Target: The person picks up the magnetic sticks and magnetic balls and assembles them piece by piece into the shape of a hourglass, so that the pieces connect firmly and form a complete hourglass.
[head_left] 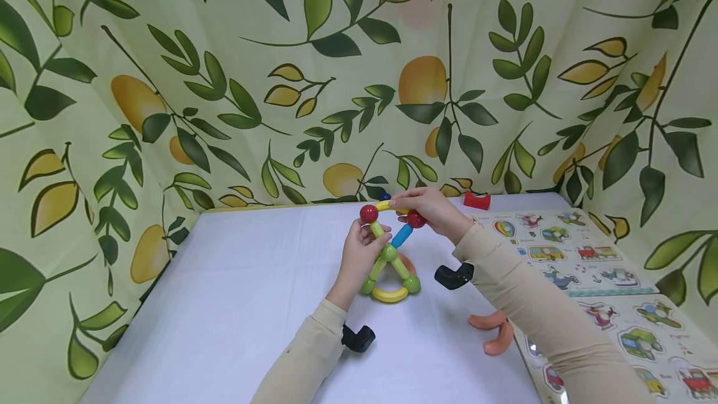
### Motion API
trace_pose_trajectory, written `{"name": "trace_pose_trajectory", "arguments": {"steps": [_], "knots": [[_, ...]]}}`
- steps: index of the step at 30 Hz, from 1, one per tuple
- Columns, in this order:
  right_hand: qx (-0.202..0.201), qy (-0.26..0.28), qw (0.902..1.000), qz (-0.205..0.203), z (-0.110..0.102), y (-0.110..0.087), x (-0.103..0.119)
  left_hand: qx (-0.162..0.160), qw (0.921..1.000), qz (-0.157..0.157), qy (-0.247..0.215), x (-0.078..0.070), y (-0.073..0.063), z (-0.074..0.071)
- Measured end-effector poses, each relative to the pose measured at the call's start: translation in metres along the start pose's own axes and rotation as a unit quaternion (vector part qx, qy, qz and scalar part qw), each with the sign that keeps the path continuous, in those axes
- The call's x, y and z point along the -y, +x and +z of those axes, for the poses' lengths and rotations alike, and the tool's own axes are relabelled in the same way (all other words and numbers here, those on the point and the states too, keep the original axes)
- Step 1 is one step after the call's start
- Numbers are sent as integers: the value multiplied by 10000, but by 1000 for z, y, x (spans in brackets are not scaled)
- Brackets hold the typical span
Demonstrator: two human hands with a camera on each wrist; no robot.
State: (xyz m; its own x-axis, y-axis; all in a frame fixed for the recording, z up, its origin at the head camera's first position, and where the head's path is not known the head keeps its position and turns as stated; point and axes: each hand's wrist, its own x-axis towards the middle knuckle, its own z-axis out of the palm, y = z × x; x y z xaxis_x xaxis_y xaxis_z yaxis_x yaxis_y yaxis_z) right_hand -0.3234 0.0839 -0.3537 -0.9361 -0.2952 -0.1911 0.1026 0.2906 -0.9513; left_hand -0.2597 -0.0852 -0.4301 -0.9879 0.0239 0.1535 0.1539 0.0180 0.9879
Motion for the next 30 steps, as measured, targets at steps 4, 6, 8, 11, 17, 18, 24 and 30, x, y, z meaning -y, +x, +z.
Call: {"name": "trace_pose_trajectory", "arguments": {"steps": [4,6,8,11,17,18,24,30], "knots": [[-11,72,10000,-19,2,0,-1,28,10000,-15,-76,-1,0,0],[12,128,9999,-6,3,0,-1,112,9998,-59,-156,0,0,-1],[30,244,9997,35,4,0,-1,248,9995,-102,-182,1,0,-2],[80,482,9988,91,3,-1,-2,474,9987,-157,-134,3,1,-2],[239,813,9964,79,-5,-3,-8,644,9979,-94,38,7,2,-2],[279,791,9964,84,-6,-4,-10,648,9978,-93,49,7,2,-2],[313,593,9977,133,-14,-1,-20,623,9979,-160,-59,7,2,-3],[-563,-717,9955,269,-43,17,-53,588,9980,-226,-92,6,2,-2]]}}
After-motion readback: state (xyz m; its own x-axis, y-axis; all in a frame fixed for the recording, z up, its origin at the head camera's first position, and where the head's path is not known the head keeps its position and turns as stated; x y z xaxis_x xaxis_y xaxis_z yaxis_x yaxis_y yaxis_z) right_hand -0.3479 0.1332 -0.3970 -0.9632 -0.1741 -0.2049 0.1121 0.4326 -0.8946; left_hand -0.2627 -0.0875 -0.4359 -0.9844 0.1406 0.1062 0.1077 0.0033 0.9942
